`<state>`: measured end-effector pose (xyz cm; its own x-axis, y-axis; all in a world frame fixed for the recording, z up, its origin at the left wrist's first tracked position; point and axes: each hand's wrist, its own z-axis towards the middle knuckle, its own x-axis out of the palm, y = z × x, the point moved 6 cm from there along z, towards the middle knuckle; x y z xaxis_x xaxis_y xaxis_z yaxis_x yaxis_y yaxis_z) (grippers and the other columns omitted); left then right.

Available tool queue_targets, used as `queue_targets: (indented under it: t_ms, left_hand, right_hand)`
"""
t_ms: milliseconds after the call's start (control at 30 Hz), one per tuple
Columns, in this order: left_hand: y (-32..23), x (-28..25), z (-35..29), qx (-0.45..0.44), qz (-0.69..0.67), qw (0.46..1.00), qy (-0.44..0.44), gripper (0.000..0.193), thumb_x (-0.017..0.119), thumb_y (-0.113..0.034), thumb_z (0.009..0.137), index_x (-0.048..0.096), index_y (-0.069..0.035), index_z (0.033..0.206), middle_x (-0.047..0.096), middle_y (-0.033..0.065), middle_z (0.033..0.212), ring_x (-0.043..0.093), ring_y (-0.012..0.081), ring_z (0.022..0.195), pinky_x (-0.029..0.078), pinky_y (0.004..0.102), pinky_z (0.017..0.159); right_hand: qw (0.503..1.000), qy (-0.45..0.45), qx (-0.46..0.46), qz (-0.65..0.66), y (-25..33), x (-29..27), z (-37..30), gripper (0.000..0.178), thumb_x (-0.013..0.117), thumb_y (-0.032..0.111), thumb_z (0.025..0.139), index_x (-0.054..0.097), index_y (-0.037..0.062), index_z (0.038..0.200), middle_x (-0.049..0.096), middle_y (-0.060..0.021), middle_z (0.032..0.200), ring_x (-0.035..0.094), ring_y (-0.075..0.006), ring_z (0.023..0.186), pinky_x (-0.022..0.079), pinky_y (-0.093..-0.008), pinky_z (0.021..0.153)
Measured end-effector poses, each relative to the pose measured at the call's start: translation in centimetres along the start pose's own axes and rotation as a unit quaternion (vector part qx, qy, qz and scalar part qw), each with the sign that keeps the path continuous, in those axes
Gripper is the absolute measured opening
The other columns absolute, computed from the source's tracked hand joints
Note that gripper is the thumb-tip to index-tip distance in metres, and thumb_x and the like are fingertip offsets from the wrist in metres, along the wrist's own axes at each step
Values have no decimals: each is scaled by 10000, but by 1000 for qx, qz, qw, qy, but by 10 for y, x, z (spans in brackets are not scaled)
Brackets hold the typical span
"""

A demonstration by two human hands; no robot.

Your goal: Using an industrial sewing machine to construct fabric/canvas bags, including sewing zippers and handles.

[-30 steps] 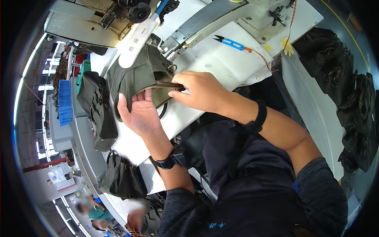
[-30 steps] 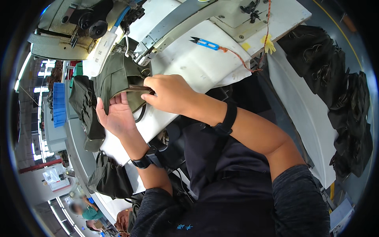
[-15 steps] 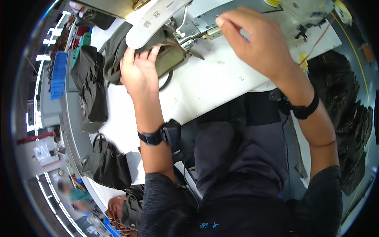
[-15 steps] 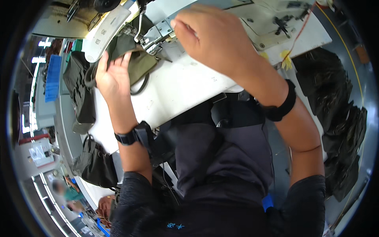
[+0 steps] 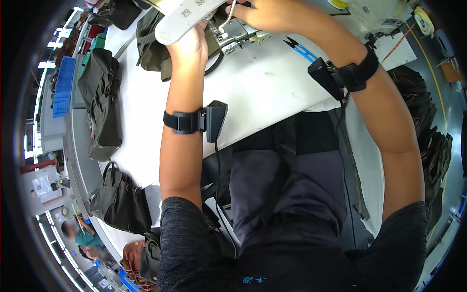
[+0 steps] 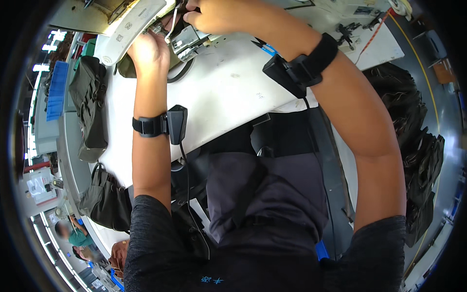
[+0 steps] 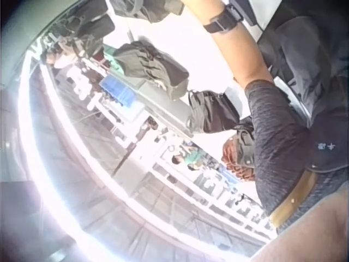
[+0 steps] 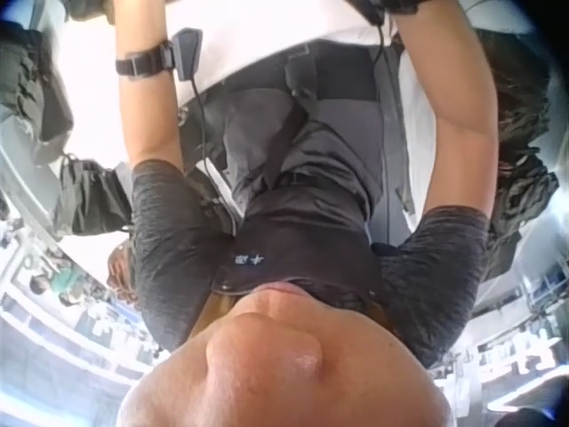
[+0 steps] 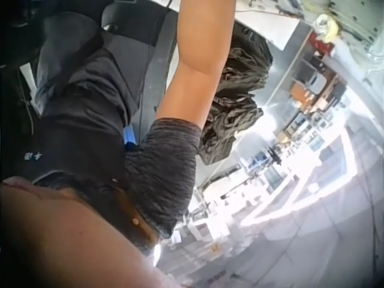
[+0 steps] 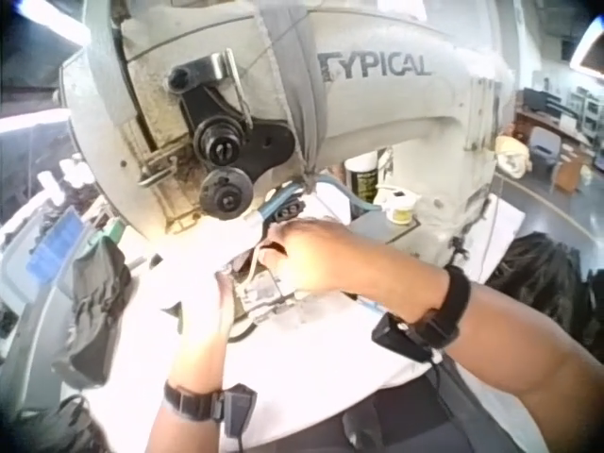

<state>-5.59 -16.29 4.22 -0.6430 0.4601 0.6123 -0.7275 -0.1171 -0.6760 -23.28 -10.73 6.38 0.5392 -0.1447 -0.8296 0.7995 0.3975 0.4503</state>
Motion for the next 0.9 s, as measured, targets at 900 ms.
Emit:
queue_targets:
  t_ms: [900]
  left_hand:
    - [-7,-7,-55,62,96,975,-190,439,463,-270,1136,490,40,1447,605,212,1417,645,416,1214,554,561,1075]
  right_hand:
    - [997,-56,-19,47,1,-5,-10,346,631,369,994,786,61,1014,764,-205,1054,688,-418,1110,450,-568,1036]
